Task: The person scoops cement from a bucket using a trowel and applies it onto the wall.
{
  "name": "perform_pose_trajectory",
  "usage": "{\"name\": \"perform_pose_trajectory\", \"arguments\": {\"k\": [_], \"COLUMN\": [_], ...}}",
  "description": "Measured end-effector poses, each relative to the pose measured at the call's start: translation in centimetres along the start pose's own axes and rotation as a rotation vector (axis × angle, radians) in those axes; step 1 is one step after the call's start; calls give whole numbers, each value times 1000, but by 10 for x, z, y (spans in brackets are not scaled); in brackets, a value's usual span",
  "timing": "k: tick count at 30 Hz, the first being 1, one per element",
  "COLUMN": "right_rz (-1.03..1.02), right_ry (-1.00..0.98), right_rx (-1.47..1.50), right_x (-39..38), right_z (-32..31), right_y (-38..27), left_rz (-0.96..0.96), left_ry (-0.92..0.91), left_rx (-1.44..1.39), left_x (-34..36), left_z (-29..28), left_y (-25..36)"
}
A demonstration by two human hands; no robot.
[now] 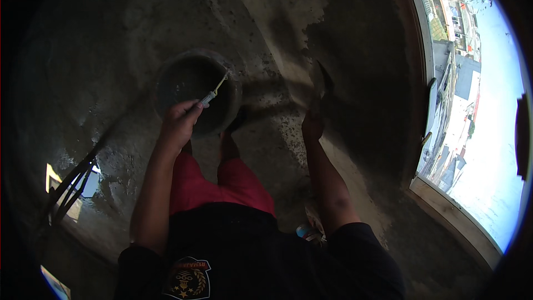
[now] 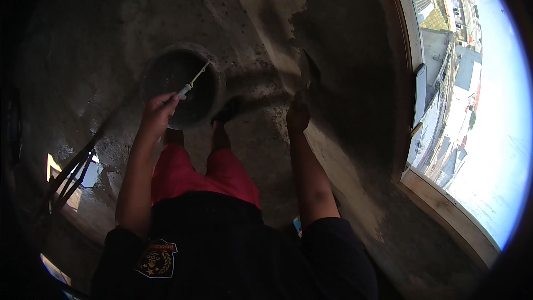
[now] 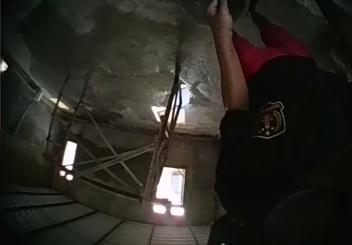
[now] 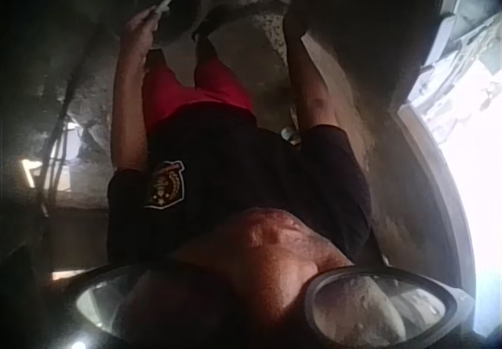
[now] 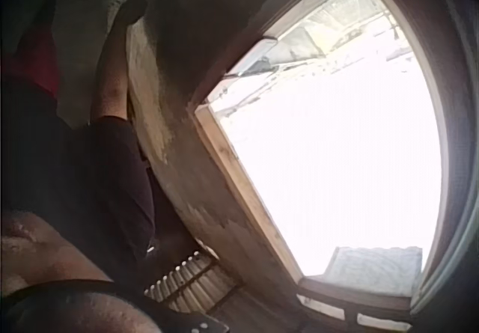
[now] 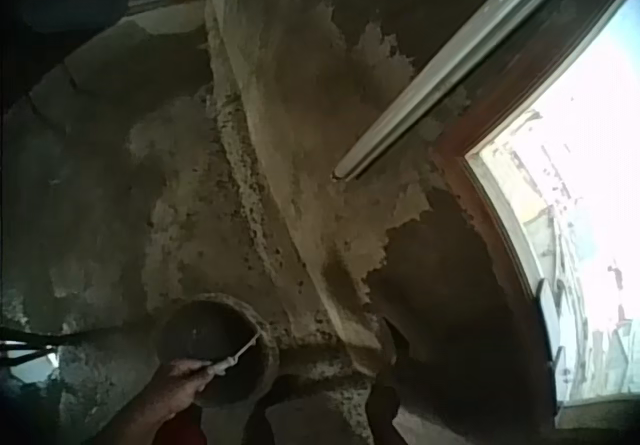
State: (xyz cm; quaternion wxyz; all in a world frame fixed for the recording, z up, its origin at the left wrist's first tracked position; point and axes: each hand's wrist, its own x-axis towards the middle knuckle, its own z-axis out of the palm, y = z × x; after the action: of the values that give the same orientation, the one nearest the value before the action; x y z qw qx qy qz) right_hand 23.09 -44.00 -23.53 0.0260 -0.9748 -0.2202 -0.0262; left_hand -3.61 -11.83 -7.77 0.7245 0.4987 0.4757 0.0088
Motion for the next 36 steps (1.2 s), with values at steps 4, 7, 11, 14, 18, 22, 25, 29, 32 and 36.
{"name": "perform_pose_trajectory", "arguments": {"k": [4,7,11,14,18,22,25,29,32,36], "right_rz": [-95,-243,-42,197,647,339,27,-206,-364,-602], "right_ry": [-207,-265,-129,-191,-362,-391,-376,-498,-436,-310], "right_rx": [-57,-254,-185,66,576,710,705,419,237,56], "right_x": [2,52,50,-15,-84,-117,-109,-62,-36,-8], "right_z": [-8,13,17,-3,-64,-120,-148,-235,-272,-292], "right_y": [-12,19,19,2,-9,-4,-16,-88,-134,-188], "left_rz": [-22,30,10,20,80,144,239,276,356,436], "left_ry": [3,-16,-15,-1,-62,-99,-130,-200,-277,-275], "left_rx": [11,34,29,28,48,111,173,276,348,396], "left_x": [2,10,3,-6,-17,-19,-27,-39,-47,-57], "left_z": [-7,2,-1,3,0,-5,-2,3,4,2], "left_y": [1,6,3,16,42,70,100,138,161,178]}}
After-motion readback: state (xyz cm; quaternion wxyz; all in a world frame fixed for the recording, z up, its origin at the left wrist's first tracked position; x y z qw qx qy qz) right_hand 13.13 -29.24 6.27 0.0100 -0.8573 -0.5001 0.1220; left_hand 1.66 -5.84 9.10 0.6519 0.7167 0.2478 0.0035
